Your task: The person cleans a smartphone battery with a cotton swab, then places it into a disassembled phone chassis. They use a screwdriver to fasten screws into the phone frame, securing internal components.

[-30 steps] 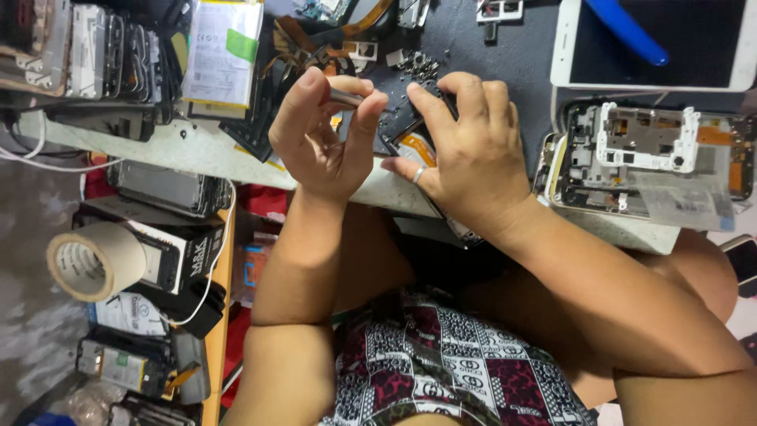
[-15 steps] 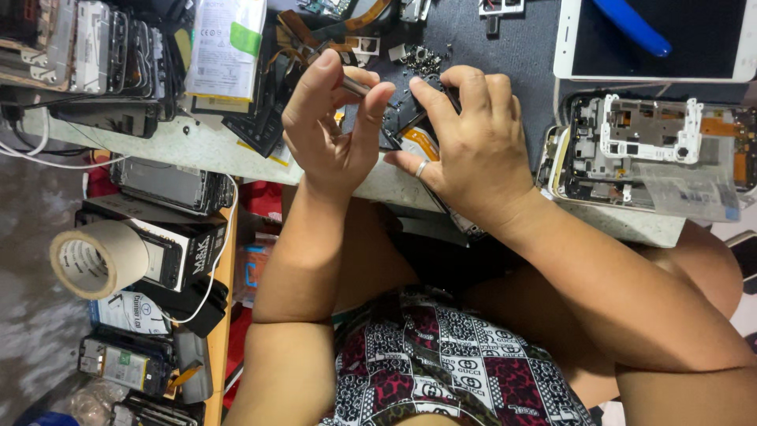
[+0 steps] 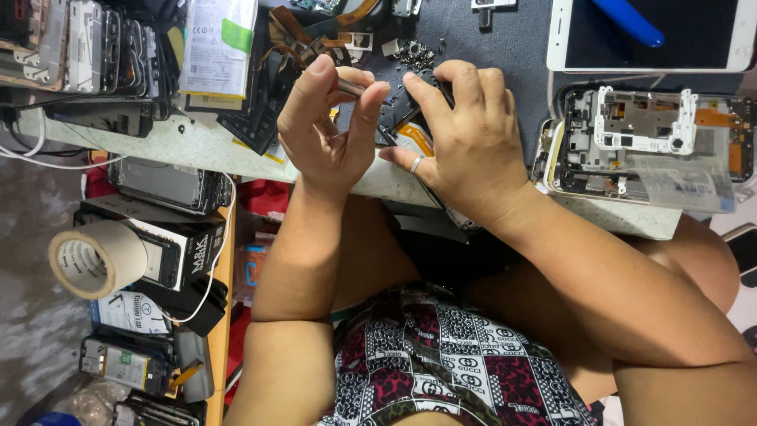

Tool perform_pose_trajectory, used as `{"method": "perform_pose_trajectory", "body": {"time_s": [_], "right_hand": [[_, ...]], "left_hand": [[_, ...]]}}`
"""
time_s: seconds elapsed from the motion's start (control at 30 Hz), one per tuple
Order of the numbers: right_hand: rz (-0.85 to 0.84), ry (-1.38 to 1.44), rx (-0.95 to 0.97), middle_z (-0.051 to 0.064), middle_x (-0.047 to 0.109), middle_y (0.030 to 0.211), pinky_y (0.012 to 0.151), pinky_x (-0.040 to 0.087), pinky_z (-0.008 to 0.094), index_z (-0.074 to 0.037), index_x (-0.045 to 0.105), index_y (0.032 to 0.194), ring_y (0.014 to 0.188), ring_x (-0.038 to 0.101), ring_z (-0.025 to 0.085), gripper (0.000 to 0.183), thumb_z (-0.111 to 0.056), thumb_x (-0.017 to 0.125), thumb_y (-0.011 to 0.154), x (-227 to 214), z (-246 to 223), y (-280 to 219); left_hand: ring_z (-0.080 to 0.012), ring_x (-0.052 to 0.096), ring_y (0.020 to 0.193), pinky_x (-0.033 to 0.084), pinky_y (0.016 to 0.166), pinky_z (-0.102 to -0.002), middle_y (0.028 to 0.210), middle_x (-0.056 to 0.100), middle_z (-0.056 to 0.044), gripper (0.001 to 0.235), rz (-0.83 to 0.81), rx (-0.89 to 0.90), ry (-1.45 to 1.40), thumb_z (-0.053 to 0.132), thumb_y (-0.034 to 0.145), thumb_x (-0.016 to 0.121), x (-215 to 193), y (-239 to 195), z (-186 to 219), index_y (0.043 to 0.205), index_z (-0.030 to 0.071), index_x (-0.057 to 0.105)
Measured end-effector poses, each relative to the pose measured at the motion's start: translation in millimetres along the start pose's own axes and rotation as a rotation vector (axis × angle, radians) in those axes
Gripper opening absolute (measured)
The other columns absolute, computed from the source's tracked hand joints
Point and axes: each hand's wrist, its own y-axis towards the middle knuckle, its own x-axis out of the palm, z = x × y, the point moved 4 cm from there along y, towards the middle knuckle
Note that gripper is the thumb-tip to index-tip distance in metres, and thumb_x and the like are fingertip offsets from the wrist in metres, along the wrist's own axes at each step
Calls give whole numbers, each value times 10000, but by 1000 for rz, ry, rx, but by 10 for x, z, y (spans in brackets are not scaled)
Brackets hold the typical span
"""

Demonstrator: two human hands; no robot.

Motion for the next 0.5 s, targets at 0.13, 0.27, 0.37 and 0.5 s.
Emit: {"method": "perform_pose_trajectory", "body": {"time_s": [0.13,0.27,0.37,0.5], "right_hand": [[-1,-5,6,119,511,1302,980,448,436,-65,638,1394,1170,485,315,772,-494,911,814,-1,6,17],[-1,-2,3,119,509,1303,989,449,435,-69,639,1393,1174,484,317,773,-498,913,812,2,-1,3],[0,3,8,117,514,1298,979,449,436,-66,641,1386,1169,486,317,778,-493,915,796,0,6,4],[8,7,1,120,514,1308,990,449,439,-68,640,1393,1177,483,318,768,-482,915,807,0,6,0]], "left_hand": [[-220,725,906,650,702,-262,1057,655,-183,594,-24,-25,-1,-70,991,749,16,8,-16,1445,76,395],[-170,713,832,619,721,-267,1041,701,-159,598,-41,-41,20,-87,1005,753,-5,-22,-11,1461,79,404],[-183,721,872,632,740,-275,1053,697,-163,609,3,-27,7,-80,1010,751,-6,-14,-18,1471,97,395],[-183,724,873,626,730,-264,1051,689,-166,606,-7,-22,-17,-70,1005,756,-1,-14,-16,1464,101,400]]}}
